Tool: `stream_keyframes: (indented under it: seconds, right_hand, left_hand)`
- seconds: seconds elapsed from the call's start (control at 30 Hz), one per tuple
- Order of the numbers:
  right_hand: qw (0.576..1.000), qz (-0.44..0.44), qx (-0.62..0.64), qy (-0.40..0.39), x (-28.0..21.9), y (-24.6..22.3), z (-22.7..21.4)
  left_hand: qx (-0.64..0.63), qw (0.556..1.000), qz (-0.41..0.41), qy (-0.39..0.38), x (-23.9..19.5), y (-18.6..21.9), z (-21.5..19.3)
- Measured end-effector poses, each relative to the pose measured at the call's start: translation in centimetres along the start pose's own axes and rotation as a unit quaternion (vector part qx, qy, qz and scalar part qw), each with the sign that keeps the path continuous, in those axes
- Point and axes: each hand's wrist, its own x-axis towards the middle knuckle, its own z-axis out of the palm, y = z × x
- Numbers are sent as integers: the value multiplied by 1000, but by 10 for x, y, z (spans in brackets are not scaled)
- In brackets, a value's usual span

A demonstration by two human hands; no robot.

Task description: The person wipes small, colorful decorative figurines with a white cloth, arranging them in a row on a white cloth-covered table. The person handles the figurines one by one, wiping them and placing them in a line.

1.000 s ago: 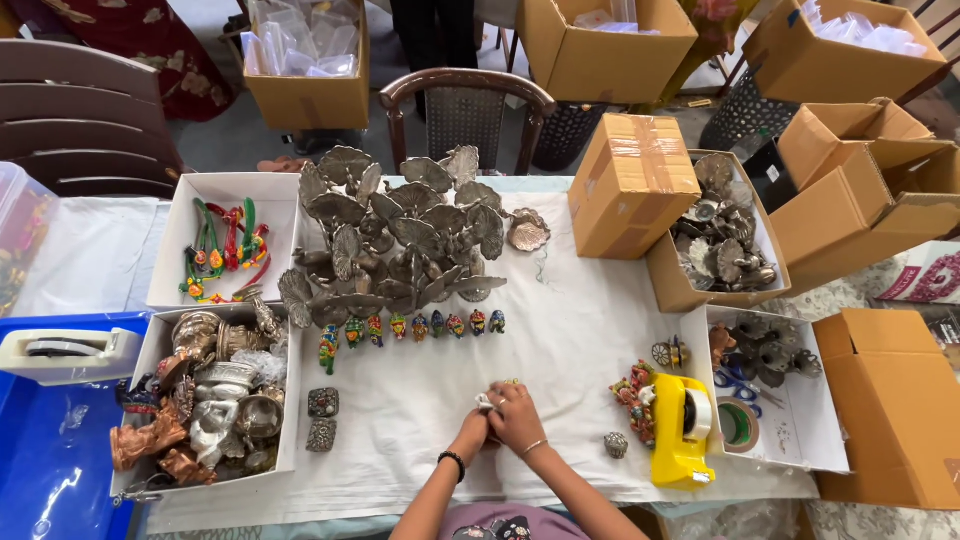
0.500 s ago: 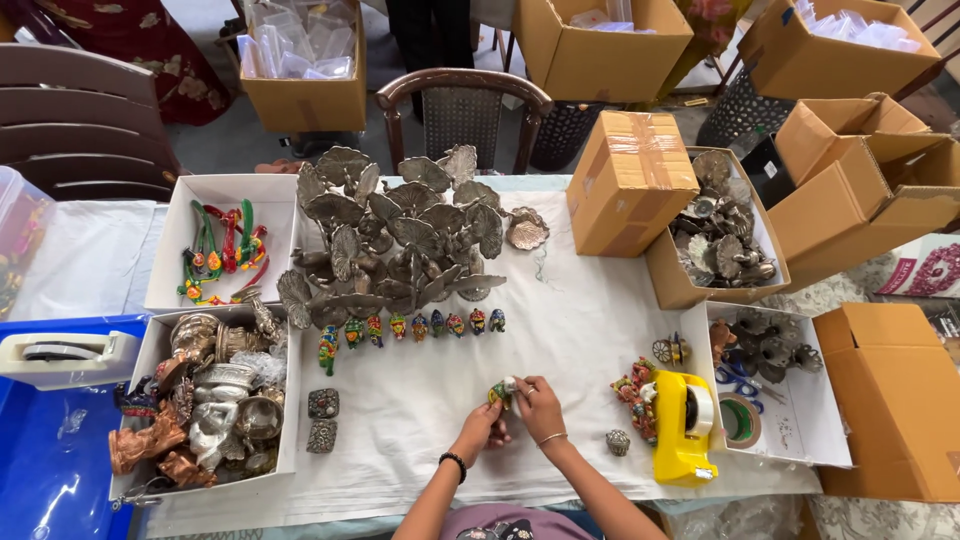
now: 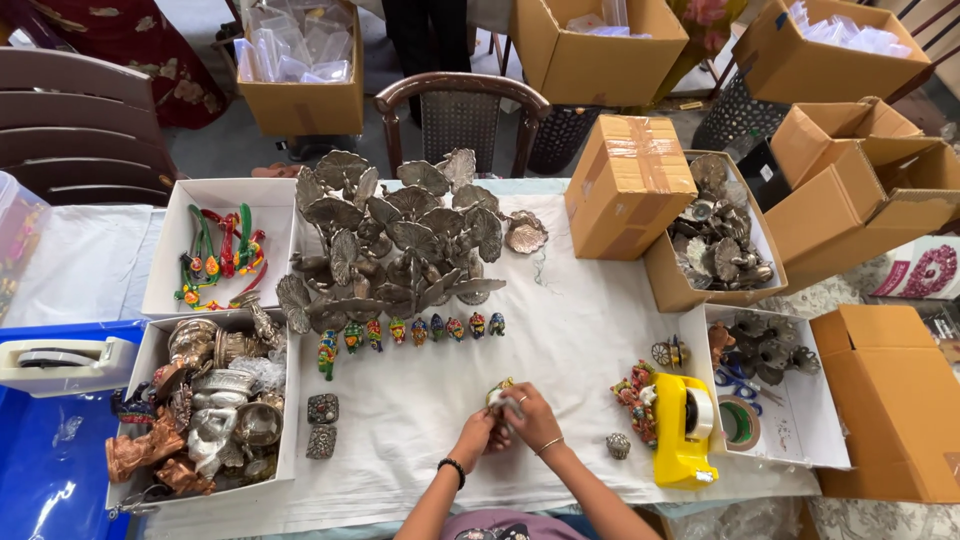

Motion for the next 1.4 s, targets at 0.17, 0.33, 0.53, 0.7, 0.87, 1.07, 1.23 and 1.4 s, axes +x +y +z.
stream_keyframes:
  seconds: [0.17,0.33,0.53,0.7,0.87,1.07,1.23,1.4]
  right_hand:
    - [996,-63,-38,59,-6,-5,13]
    - [995,14,-27,90,4,13,18]
    - [994,-55,-75,62,4,22,21]
    - [994,-31,-43,98,4,8,22]
    - [985,131,-11,112,7,40,35]
    - [993,-92,-57,50,2,14,19]
    - [994,-12,-45,98,-3,17,31]
    - [996,40,16,74,-2,29,33]
  left_hand:
    - [10,1000,-8,22,1,-1,-1]
    - [1,1000,-15,7,3,-3,-3]
    - [21,1000,-6,9,-2,0,1]
    - [8,1000,-3,16,4,-10,-6]
    - [17,999,-23,21,-11,10,8]
    - [31,999,-16,27,-3,-2,1]
    - [31,999,-28,27,-13,11,7]
    - [56,997,-40,22,-3,9,1]
